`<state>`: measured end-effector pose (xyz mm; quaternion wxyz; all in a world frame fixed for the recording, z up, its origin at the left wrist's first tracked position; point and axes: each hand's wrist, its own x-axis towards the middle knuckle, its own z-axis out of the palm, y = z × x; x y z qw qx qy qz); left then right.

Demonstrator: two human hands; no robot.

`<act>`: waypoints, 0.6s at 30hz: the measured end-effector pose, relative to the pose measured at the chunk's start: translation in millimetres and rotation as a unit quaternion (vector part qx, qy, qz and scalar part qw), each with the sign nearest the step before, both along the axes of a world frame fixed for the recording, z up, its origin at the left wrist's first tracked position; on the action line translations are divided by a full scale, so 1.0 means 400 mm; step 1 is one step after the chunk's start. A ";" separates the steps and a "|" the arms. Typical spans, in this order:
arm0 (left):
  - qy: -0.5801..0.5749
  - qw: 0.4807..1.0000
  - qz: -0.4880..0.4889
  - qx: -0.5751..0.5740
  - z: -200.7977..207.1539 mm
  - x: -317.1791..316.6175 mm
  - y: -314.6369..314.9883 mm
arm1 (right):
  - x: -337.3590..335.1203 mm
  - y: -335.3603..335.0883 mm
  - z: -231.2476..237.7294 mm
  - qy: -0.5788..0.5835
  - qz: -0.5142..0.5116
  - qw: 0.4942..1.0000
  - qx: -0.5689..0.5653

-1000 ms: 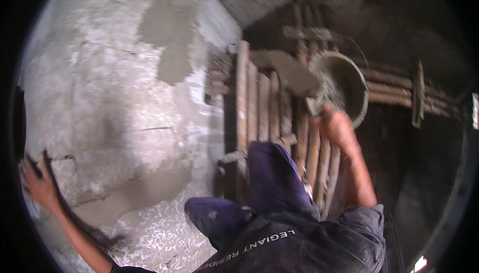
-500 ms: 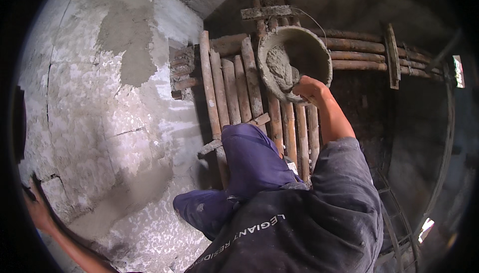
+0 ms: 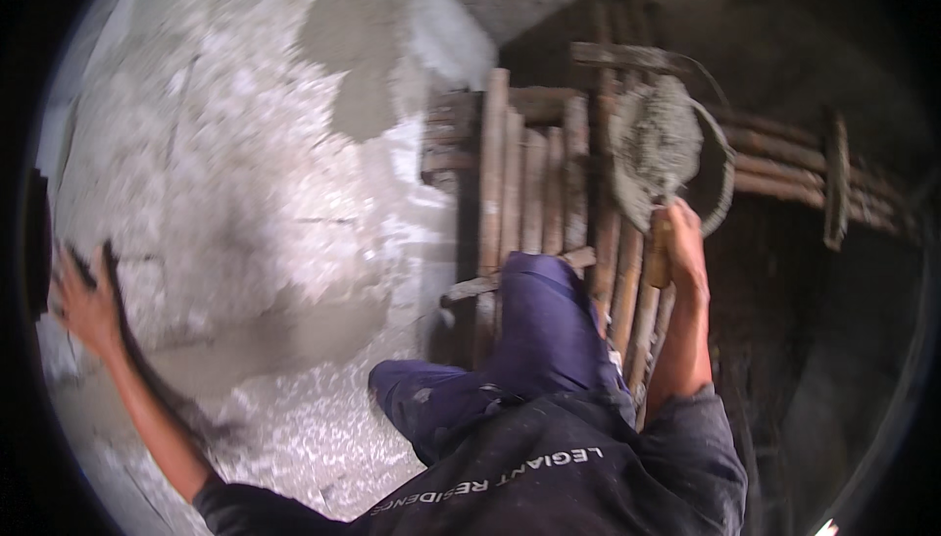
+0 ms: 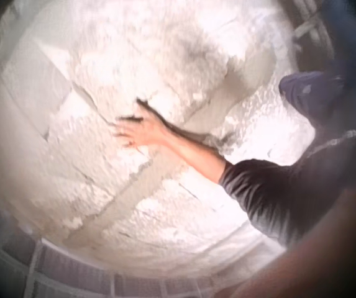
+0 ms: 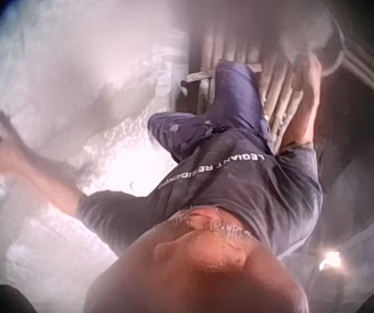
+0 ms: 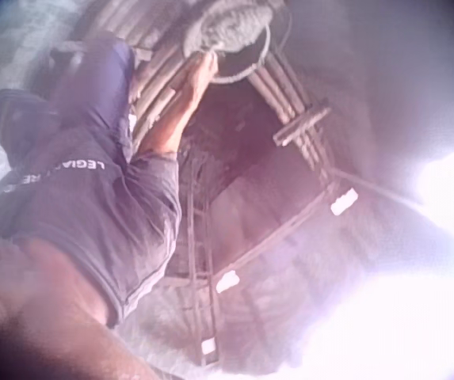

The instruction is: The person scoops cement from a bucket with a trowel and applies it to a concrete wall, smoothing the surface. The person works on a bamboo scaffold inside a building under construction.

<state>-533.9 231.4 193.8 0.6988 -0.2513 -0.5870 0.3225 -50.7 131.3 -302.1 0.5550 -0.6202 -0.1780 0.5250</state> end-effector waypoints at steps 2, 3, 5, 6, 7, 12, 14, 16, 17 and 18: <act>-0.038 0.999 -0.032 -0.014 -0.099 -0.002 0.068 | 0.023 0.021 0.036 -0.036 -0.060 0.996 0.050; -0.032 0.999 -0.039 -0.013 -0.089 -0.009 0.056 | -0.023 0.067 0.053 -0.048 -0.086 0.993 0.072; -0.024 0.999 -0.041 -0.009 -0.063 -0.023 0.024 | -0.160 0.178 0.127 -0.043 -0.167 0.981 0.091; -0.016 0.999 -0.032 -0.004 -0.040 -0.024 -0.001 | -0.251 0.233 0.159 -0.032 -0.193 0.974 0.117; -0.018 0.999 -0.031 0.002 -0.030 -0.031 -0.014 | -0.324 0.286 0.171 -0.031 -0.213 0.964 0.155; -0.096 0.987 -0.126 0.004 -0.049 -0.035 0.036 | -0.673 0.575 0.174 -0.280 -0.258 0.900 0.214; -0.112 0.983 -0.147 -0.001 -0.059 -0.021 0.048 | -0.871 0.587 0.165 -0.282 -0.034 0.950 0.129; -0.099 0.988 -0.118 -0.003 -0.047 -0.035 0.022 | -1.014 0.309 0.237 -0.128 0.223 0.931 0.257; -0.104 0.986 -0.130 -0.004 -0.049 -0.059 0.020 | -0.998 0.183 0.289 -0.105 0.201 0.915 0.332; -0.088 0.988 -0.124 -0.010 -0.016 -0.063 -0.007 | -0.945 0.096 0.367 -0.063 0.296 0.905 0.300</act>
